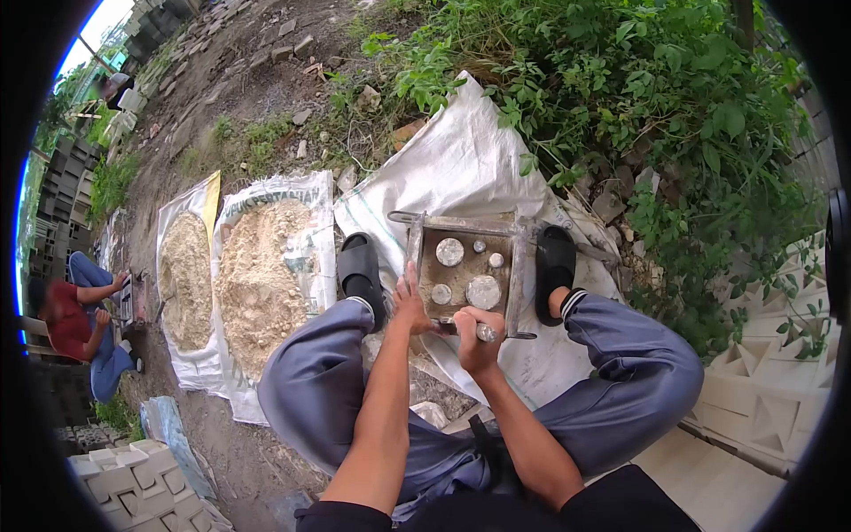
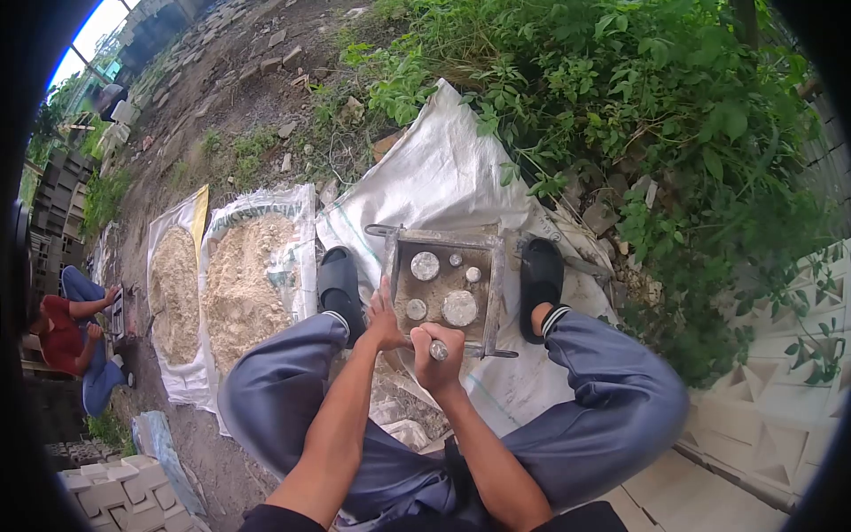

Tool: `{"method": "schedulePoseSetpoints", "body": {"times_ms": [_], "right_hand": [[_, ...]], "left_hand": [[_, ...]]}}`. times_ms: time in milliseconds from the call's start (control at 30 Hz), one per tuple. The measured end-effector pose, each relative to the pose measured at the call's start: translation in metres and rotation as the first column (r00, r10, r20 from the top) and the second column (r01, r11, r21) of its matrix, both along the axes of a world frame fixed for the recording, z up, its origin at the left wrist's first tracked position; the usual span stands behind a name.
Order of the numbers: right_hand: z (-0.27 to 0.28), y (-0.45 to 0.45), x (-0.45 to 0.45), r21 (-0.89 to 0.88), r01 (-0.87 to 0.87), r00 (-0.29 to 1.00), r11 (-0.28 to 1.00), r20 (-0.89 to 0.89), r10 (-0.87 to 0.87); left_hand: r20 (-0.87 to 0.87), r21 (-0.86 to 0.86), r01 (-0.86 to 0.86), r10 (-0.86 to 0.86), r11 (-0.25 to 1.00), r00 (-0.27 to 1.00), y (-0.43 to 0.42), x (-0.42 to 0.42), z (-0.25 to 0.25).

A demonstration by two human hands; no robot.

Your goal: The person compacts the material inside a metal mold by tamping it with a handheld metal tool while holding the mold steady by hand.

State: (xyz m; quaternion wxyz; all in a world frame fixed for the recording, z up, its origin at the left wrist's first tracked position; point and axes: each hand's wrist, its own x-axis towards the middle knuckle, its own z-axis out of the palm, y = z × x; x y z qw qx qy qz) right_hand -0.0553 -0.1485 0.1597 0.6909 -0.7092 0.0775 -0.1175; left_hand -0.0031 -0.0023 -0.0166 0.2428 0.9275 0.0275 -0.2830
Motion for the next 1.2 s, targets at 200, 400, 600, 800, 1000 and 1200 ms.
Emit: {"method": "schedulePoseSetpoints", "body": {"times_ms": [200, 400, 600, 800, 1000, 1200], "right_hand": [[0.008, 0.004, 0.013, -0.015, -0.057, 0.99, 0.998, -0.129, 0.055], [-0.027, 0.005, 0.023, -0.231, -0.059, 0.991, 0.971, 0.1, 0.084], [-0.028, 0.012, 0.02, -0.188, -0.138, 0.99, 0.972, 0.003, 0.141], [-0.009, 0.013, 0.012, -0.053, -0.1, 0.995, 0.994, -0.006, 0.1], [-0.019, 0.024, 0.02, -0.109, -0.107, 0.993, 0.988, 0.038, 0.112], [-0.035, 0.032, 0.02, -0.141, -0.179, 0.969, 0.974, 0.147, 0.199]], "left_hand": [[0.03, 0.016, 0.079, -0.079, 0.997, 0.996, 0.01, 0.006, -0.02], [0.045, -0.257, 0.051, -0.04, 0.965, 0.998, 0.019, 0.002, 0.024], [-0.011, -0.226, 0.01, -0.012, 0.974, 1.0, 0.021, 0.003, 0.039], [0.006, -0.241, 0.0, 0.001, 0.971, 1.0, 0.02, 0.002, 0.035], [0.17, -0.217, 0.108, -0.072, 0.97, 0.983, 0.027, 0.003, -0.018], [0.162, -0.232, 0.136, -0.1, 0.963, 0.982, 0.035, 0.003, -0.006]]}}
